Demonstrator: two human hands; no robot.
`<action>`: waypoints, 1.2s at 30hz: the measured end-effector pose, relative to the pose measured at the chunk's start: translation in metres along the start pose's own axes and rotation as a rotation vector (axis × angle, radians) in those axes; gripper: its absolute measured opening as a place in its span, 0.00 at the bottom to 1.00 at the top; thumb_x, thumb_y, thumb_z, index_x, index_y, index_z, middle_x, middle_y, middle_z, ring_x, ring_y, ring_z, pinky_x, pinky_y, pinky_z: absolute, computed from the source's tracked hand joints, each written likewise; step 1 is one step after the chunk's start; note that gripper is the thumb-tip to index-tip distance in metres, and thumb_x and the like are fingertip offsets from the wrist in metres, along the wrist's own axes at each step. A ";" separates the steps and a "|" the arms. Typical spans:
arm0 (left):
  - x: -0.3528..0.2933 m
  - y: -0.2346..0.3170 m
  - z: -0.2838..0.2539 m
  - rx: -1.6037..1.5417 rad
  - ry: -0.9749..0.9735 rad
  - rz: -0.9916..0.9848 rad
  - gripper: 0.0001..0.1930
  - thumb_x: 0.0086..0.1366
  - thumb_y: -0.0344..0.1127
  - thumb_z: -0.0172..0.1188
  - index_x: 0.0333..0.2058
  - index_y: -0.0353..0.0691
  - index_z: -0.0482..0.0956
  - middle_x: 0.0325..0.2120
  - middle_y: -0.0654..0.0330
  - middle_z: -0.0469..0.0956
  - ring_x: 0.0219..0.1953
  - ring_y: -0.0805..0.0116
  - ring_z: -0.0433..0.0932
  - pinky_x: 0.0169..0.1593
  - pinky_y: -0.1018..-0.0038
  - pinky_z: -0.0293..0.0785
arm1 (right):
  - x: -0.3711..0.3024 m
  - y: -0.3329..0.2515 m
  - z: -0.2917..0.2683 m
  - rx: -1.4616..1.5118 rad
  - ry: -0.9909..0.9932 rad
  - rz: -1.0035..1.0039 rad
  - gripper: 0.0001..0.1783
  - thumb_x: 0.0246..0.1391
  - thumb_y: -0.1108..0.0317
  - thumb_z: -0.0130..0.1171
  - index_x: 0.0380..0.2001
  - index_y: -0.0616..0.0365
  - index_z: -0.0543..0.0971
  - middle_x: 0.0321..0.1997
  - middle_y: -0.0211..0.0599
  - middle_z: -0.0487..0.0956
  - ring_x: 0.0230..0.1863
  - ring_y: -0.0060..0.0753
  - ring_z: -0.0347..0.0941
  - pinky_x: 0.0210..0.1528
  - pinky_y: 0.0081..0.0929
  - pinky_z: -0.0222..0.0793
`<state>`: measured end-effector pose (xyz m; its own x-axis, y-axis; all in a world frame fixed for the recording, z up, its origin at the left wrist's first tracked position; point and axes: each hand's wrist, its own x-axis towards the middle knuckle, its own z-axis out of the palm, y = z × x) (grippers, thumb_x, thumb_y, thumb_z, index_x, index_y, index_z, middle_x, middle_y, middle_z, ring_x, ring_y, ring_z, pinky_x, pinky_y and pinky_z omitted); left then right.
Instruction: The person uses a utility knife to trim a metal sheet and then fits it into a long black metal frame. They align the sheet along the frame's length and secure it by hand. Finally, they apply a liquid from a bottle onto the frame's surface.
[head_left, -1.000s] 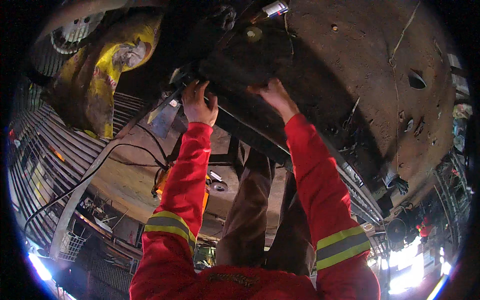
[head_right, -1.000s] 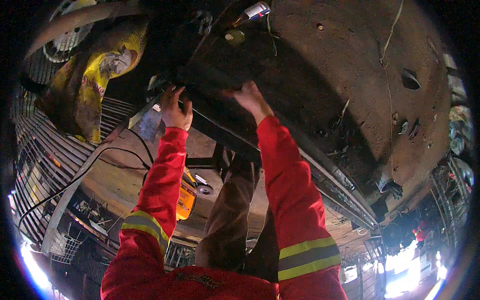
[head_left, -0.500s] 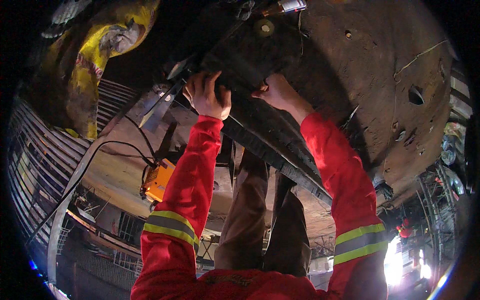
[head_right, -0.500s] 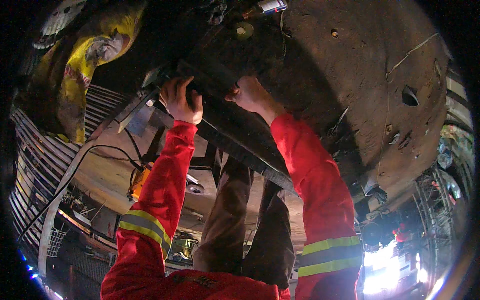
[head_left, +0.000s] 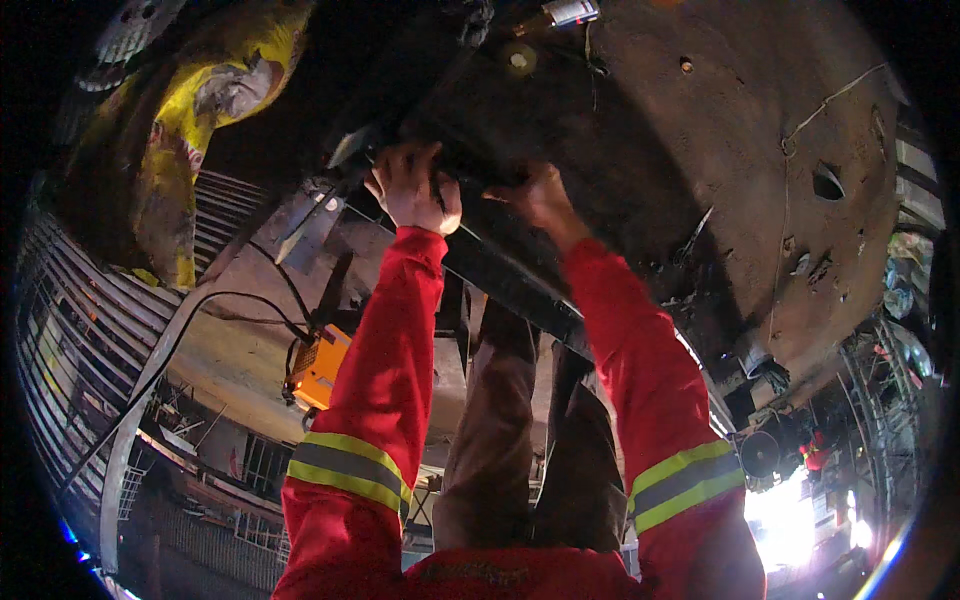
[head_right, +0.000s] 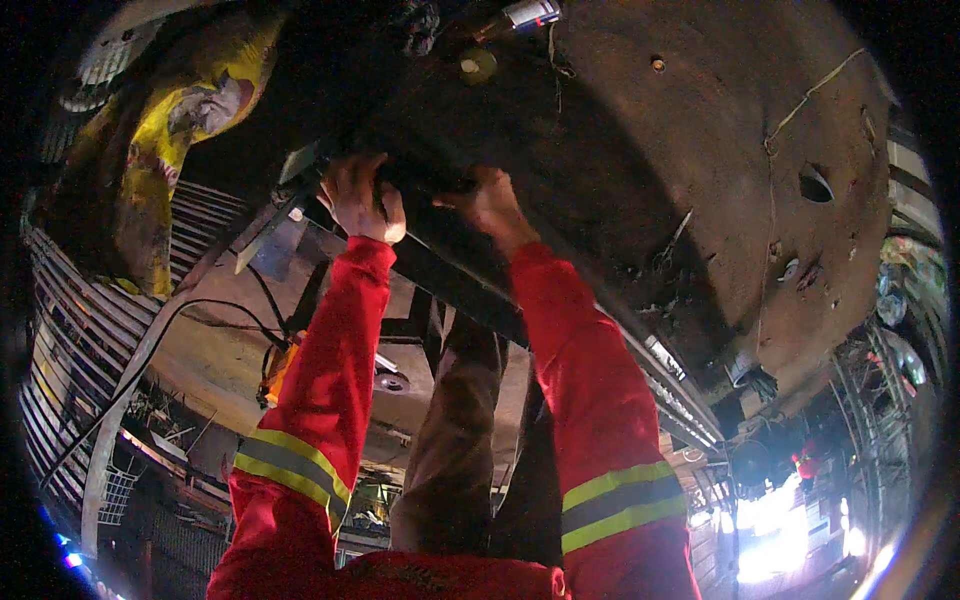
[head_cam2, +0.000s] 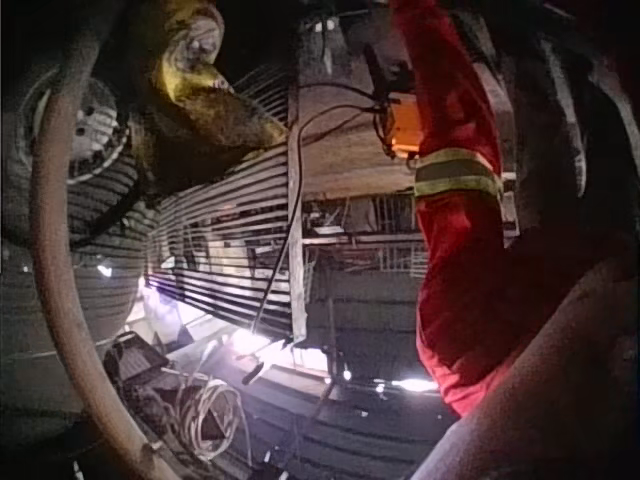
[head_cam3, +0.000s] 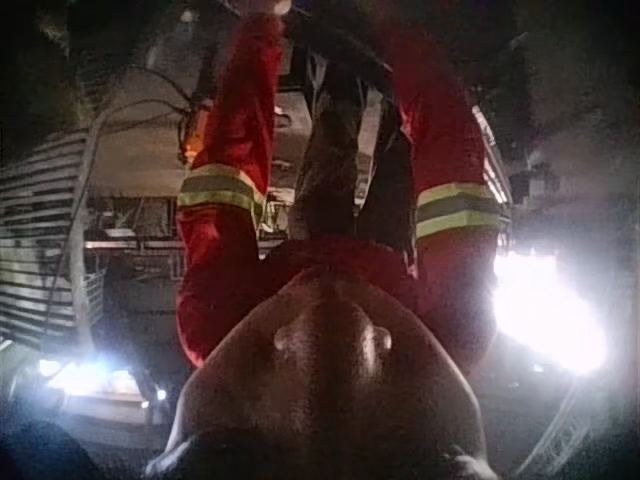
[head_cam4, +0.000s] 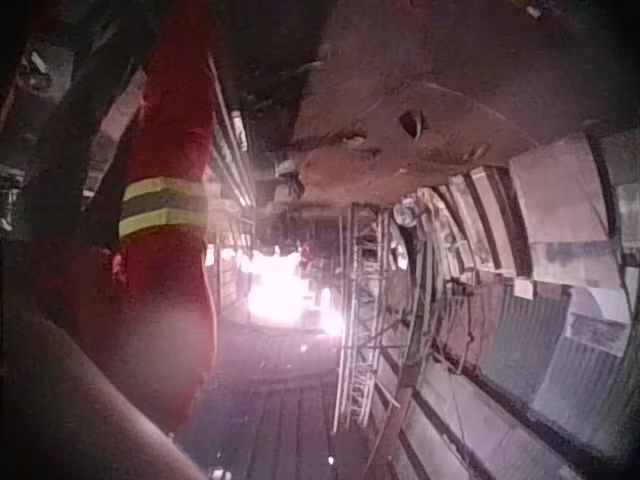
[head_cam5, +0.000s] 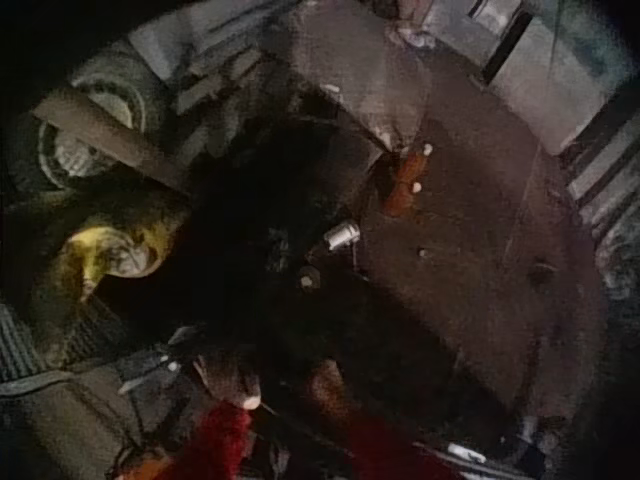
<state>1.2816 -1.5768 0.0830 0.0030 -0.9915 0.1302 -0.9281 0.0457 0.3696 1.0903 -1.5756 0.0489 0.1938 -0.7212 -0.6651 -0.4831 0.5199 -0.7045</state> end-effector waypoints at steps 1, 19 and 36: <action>-0.001 -0.003 0.001 0.019 -0.005 -0.005 0.21 0.47 0.40 0.53 0.43 0.50 0.79 0.43 0.57 0.74 0.49 0.51 0.67 0.55 0.54 0.58 | -0.007 0.003 -0.014 0.131 -0.051 -0.056 0.19 0.45 0.59 0.70 0.35 0.63 0.82 0.32 0.50 0.82 0.38 0.47 0.80 0.39 0.37 0.74; 0.000 -0.002 0.001 -0.012 0.002 0.002 0.22 0.49 0.45 0.50 0.42 0.47 0.79 0.41 0.55 0.72 0.48 0.52 0.67 0.55 0.54 0.55 | -0.049 0.003 0.006 -0.274 0.086 -0.312 0.38 0.42 0.67 0.64 0.59 0.62 0.67 0.55 0.52 0.69 0.57 0.54 0.66 0.59 0.43 0.64; -0.002 -0.002 0.002 -0.006 0.005 -0.005 0.21 0.51 0.46 0.48 0.42 0.48 0.79 0.43 0.56 0.73 0.49 0.51 0.67 0.54 0.54 0.56 | -0.032 -0.017 0.022 -0.273 0.248 -0.409 0.28 0.43 0.69 0.60 0.51 0.64 0.74 0.48 0.57 0.76 0.48 0.57 0.73 0.51 0.45 0.69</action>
<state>1.2830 -1.5749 0.0800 0.0099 -0.9910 0.1332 -0.9259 0.0412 0.3755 1.1110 -1.5516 0.0766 0.2209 -0.9429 -0.2491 -0.6213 0.0609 -0.7812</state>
